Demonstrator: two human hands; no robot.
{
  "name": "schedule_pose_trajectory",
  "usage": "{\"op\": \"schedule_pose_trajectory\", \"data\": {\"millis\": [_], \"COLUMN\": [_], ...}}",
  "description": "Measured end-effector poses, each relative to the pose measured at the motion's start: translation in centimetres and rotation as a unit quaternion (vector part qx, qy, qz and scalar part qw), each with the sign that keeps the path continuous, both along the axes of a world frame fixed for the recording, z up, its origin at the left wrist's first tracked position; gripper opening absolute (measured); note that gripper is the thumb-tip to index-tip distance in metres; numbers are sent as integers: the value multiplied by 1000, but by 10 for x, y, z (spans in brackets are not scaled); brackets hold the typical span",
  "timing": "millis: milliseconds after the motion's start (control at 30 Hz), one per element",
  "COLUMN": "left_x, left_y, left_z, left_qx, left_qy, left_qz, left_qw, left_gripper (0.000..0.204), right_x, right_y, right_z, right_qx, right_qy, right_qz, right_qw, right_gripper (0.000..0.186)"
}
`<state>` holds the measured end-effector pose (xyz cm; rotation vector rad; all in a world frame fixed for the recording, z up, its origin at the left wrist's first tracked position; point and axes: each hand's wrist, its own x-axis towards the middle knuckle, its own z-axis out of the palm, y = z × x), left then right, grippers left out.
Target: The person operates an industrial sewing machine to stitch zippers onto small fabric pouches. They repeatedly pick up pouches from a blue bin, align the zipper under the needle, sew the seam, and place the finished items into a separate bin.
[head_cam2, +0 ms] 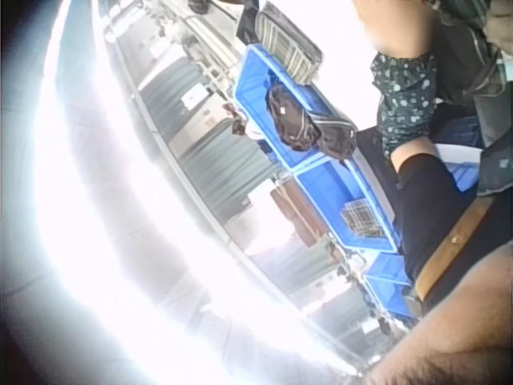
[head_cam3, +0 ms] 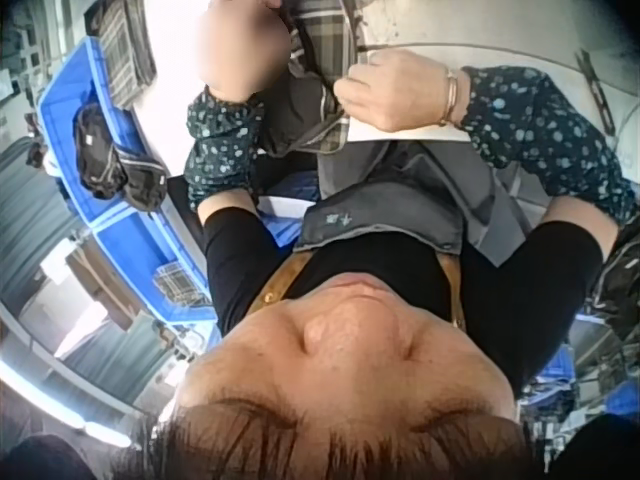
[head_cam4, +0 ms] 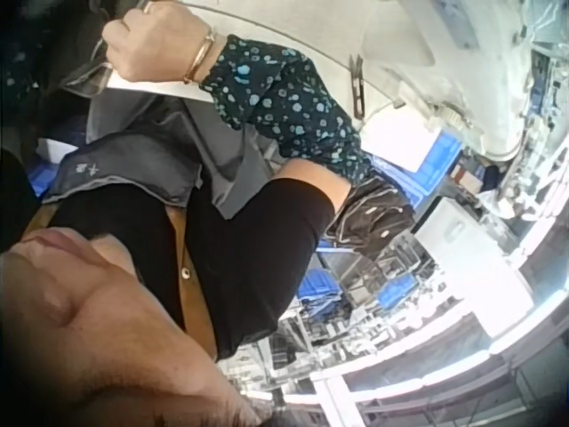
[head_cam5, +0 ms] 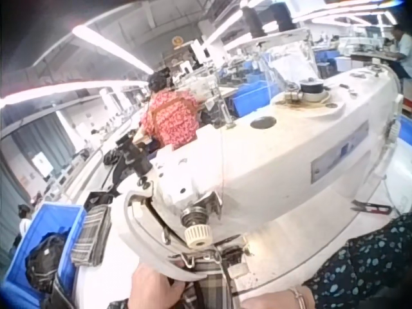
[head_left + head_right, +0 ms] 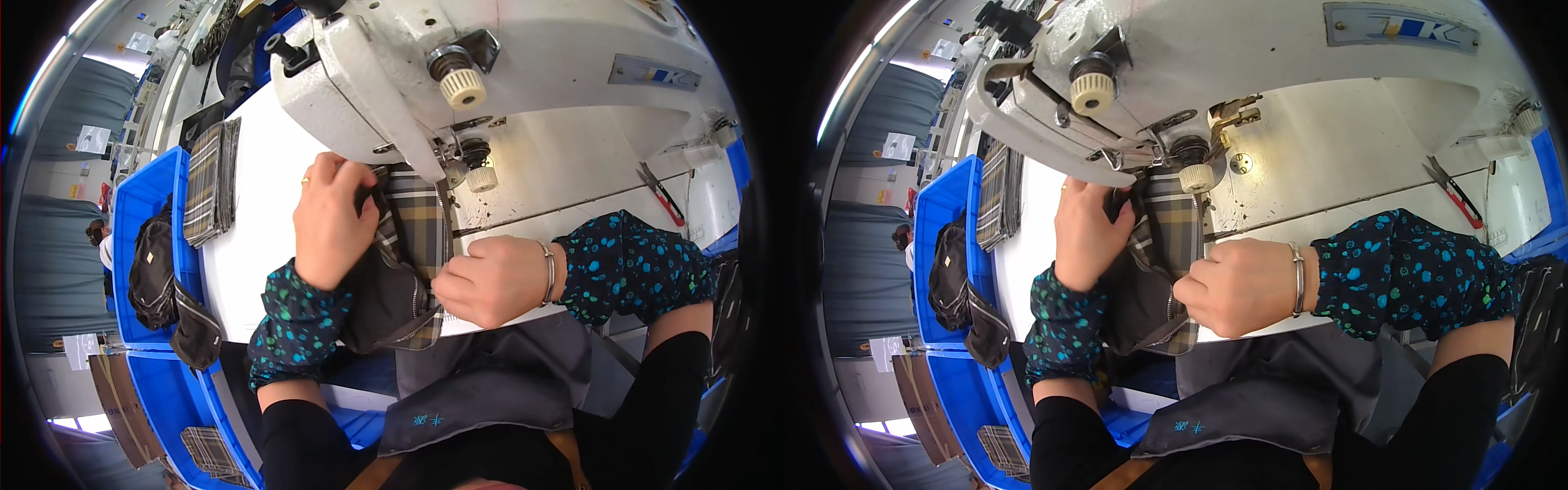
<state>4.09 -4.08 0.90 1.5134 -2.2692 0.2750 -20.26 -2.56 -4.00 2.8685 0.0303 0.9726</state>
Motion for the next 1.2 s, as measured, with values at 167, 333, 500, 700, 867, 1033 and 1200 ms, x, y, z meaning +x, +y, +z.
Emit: {"op": "schedule_pose_trajectory", "data": {"millis": [167,333,500,700,867,1033,1200], "left_x": [-18,-26,-18,-21,-30,-37,-39], "left_y": [19,33,29,33,44,50,40], "left_z": [14,0,3,10,6,-3,-8], "left_qx": [235,135,165,160,130,109,95], "left_qy": [144,4,30,13,-14,-26,-22], "left_qz": [-234,-227,-196,-185,-168,-145,-135], "left_qw": [932,964,966,969,977,983,986], "left_gripper": [41,45,37,37,44,46,42], "right_x": [3,-5,-16,-6,-3,-4,-6], "right_y": [-3,-5,-11,4,7,7,2], "right_z": [-3,9,29,3,0,3,-3], "right_qx": [-65,-12,68,-54,-53,-40,-36], "right_qy": [-155,-71,144,42,26,18,30], "right_qz": [-41,-29,71,-33,-23,-11,-40], "right_qw": [985,997,985,997,998,999,998], "right_gripper": [13,16,14,19,22,25,24]}}
